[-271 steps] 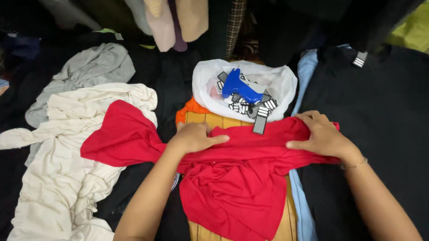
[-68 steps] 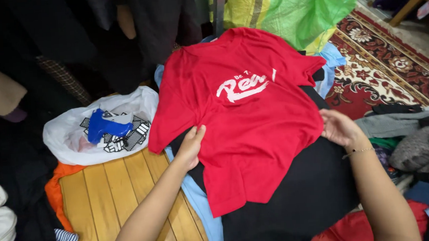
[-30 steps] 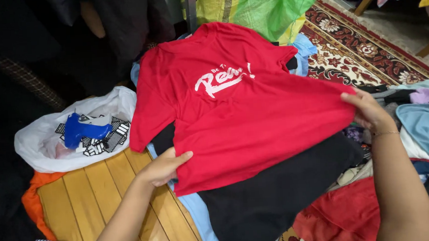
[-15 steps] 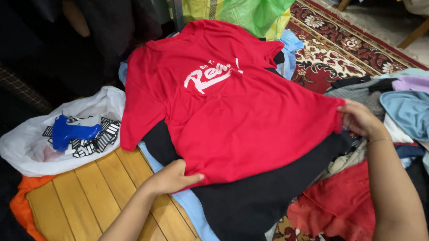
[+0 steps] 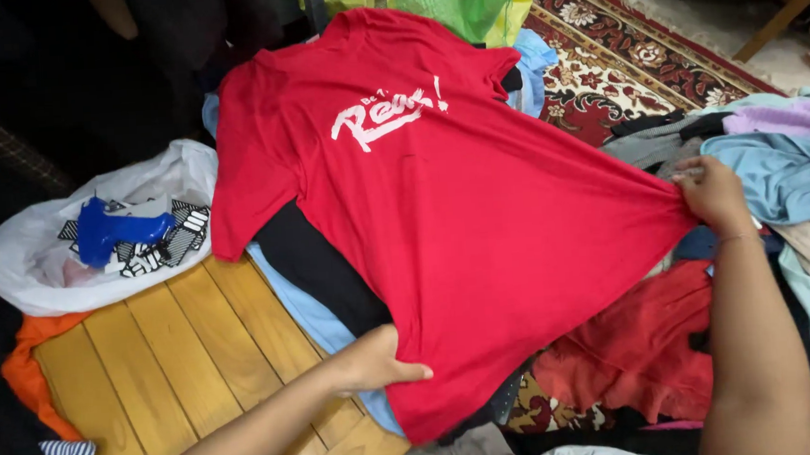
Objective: The person folds a black t-shirt on a wooden surface, smoothing it out and folding the sleeves and bottom. They then pick up a red t-shirt, smooth it out, and fold it on top of the black one.
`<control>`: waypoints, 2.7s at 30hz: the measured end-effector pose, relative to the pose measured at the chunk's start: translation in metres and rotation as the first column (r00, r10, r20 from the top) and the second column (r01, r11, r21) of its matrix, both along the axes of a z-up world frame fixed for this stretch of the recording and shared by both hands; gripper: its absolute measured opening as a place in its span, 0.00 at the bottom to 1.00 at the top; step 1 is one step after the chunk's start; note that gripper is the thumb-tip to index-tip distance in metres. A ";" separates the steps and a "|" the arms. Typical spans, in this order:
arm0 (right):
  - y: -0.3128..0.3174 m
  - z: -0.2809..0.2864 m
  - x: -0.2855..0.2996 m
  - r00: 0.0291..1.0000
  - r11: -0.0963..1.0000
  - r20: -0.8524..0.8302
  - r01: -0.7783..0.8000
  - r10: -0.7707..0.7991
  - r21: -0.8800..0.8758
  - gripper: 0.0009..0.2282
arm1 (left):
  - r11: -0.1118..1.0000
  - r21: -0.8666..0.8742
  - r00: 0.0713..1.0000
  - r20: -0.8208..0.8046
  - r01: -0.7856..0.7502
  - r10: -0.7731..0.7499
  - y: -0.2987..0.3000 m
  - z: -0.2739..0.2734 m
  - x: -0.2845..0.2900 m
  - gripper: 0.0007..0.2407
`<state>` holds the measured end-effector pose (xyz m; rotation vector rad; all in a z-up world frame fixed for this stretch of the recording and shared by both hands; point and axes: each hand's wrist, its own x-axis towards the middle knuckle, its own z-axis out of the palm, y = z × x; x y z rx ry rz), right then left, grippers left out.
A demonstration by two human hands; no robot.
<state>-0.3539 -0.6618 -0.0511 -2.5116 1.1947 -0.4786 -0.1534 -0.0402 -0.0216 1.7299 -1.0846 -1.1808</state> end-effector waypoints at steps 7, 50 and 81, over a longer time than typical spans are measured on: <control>0.026 -0.053 0.013 0.999 0.999 -0.036 0.035 -0.037 -0.032 0.09 | 0.994 0.071 0.983 -0.157 -0.086 0.096 0.016 0.001 -0.002 0.22; -0.029 -0.055 0.438 0.788 0.900 0.599 -0.356 0.145 0.250 0.33 | 0.525 -0.515 0.385 0.361 -0.677 0.850 -0.040 -0.086 0.224 0.29; 0.464 0.041 0.363 0.442 0.452 -0.142 -0.891 0.886 0.045 0.37 | 0.419 -0.277 0.252 0.482 -0.865 0.839 0.063 -0.042 0.419 0.16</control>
